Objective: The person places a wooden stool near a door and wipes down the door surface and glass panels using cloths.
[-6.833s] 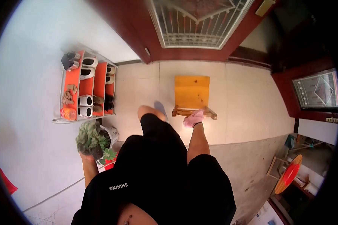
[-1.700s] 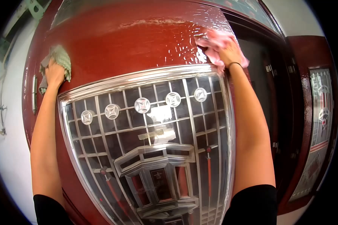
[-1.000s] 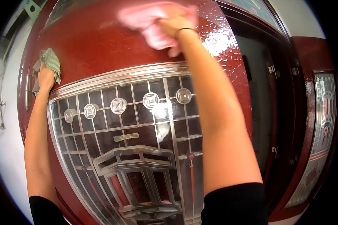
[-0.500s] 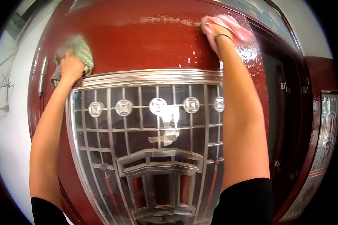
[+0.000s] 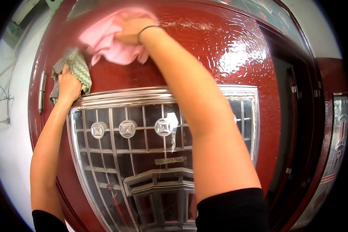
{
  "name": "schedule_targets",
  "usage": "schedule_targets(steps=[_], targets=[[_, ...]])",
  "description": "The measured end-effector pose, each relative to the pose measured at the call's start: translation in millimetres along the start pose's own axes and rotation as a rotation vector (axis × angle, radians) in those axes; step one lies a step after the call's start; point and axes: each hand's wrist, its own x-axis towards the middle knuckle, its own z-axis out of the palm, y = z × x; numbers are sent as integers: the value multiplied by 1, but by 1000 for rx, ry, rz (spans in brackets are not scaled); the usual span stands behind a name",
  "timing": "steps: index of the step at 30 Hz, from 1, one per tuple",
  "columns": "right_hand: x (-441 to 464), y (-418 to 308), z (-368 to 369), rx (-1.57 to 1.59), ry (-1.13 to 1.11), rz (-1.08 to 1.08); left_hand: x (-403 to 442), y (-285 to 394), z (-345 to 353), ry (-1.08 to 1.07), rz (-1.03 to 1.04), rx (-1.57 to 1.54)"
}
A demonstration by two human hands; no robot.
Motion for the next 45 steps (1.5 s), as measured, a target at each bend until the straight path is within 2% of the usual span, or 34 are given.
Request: schedule_targets(steps=[2, 4, 6, 9, 12, 21, 23, 26, 27, 30, 31, 33, 35, 37, 38, 40, 42, 43, 44, 45], targets=[[3, 80, 12, -691, 69, -200, 1, -3, -2, -87, -6, 21], [-29, 109, -16, -59, 28, 278, 1, -9, 3, -76, 7, 21], [-32, 200, -4, -379, 290, 66, 2, -13, 4, -104, 3, 27], [-75, 236, -33, -412, 272, 142, 2, -13, -1, -190, -6, 78], [-101, 258, -55, -284, 313, 278, 1, -19, 5, -88, 42, 13], [-173, 397, -59, -333, 408, 463, -1, -20, 4, -93, 71, 54], [-191, 384, -64, -238, 412, 528, -1, -22, 10, -52, 83, 70], [-214, 351, -63, -68, 423, 572, 4, -22, 4, -188, 41, 79], [-219, 338, -62, -19, 431, 569, 3, -30, 13, -148, 49, 70], [-226, 297, -56, 85, 444, 533, 6, 0, -5, -296, -3, 179], [-226, 283, -55, 104, 450, 515, 5, -2, 9, -151, 44, 126], [-215, 255, -49, 133, 451, 466, 9, 18, 8, -143, 79, 111], [-195, 222, -40, 161, 433, 387, 11, 50, 1, -163, 83, 140], [-171, 187, -36, 203, 405, 272, 13, 65, -5, -137, 72, 5], [-161, 172, -31, 263, 365, 161, 10, 72, -6, -95, 96, -29], [-144, 153, -22, 478, 232, -165, 11, 76, -11, -163, 39, -42], [-152, 106, -51, -164, 209, 178, 14, 79, -17, -208, 44, -33], [-154, 150, -15, -256, 741, -38, 14, 77, -16, -212, 44, -25], [-160, 161, -29, -94, 251, 447, 12, 73, -14, -217, 40, -21], [-163, 202, -28, -221, 185, 373, 12, 66, -4, -171, 57, -12]])
